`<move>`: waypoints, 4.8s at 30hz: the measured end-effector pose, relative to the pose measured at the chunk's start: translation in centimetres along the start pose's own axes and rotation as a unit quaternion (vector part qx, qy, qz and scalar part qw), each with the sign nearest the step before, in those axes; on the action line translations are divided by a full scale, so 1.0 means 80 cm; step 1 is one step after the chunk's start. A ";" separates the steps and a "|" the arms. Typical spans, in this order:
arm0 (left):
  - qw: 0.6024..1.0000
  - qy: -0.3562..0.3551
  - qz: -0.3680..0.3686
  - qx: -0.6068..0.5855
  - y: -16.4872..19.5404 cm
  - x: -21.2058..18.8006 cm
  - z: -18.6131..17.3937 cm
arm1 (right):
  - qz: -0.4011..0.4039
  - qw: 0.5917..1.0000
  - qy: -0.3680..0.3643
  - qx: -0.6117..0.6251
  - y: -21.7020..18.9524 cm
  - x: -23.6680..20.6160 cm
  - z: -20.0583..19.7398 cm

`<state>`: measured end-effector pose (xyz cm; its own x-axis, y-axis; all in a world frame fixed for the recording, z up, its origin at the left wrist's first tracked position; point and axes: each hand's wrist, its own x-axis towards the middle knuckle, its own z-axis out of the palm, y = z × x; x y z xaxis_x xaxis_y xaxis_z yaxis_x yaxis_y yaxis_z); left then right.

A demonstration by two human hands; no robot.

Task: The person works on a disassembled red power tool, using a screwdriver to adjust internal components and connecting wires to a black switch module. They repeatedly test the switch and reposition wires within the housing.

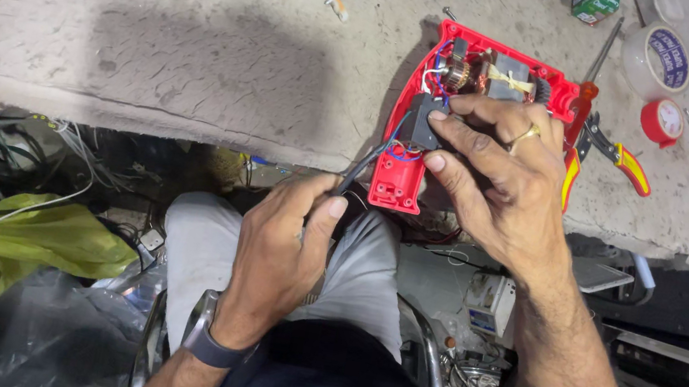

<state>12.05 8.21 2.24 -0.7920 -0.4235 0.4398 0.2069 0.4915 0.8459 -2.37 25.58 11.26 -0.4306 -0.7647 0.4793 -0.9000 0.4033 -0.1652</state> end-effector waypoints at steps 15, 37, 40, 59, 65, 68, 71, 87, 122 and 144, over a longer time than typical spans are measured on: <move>0.990 -0.073 0.082 -0.083 0.053 0.014 -0.023 | -0.009 0.996 -0.034 -0.079 -0.012 0.010 0.000; 0.996 -0.025 0.049 0.067 0.041 0.047 -0.018 | -0.013 0.999 -0.045 -0.016 0.001 0.013 -0.001; 0.994 -0.026 0.070 0.081 0.035 0.062 -0.013 | -0.017 0.998 -0.049 -0.019 0.006 0.013 -0.004; 0.998 -0.039 -0.016 0.046 0.062 0.067 0.016 | -0.021 0.996 0.083 0.001 0.016 -0.016 0.029; 0.997 -0.015 -0.035 0.065 0.062 0.073 0.031 | -0.036 0.995 0.091 -0.006 0.024 -0.021 0.033; 0.995 -0.026 -0.088 0.026 0.062 0.074 0.033 | -0.030 0.994 0.103 -0.007 0.022 -0.023 0.037; 0.995 -0.059 -0.073 0.027 0.061 0.078 0.028 | -0.021 0.994 0.106 -0.010 0.019 -0.025 0.040; 0.978 -0.050 0.054 0.196 0.083 0.051 0.027 | -0.015 0.997 0.078 0.020 0.024 -0.020 0.033; 0.998 -0.041 -0.007 -0.043 0.052 0.054 0.012 | -0.008 0.997 0.081 -0.005 0.019 -0.023 0.049; 0.993 -0.103 0.034 0.040 0.045 0.069 0.018 | 0.023 0.993 0.095 0.064 0.030 -0.031 0.055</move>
<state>7.56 8.75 7.28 -0.8801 -0.2266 0.4173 0.2240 0.5768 0.7856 -3.73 26.25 5.88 -0.4621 -0.6334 0.6207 -0.8860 0.3597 -0.2926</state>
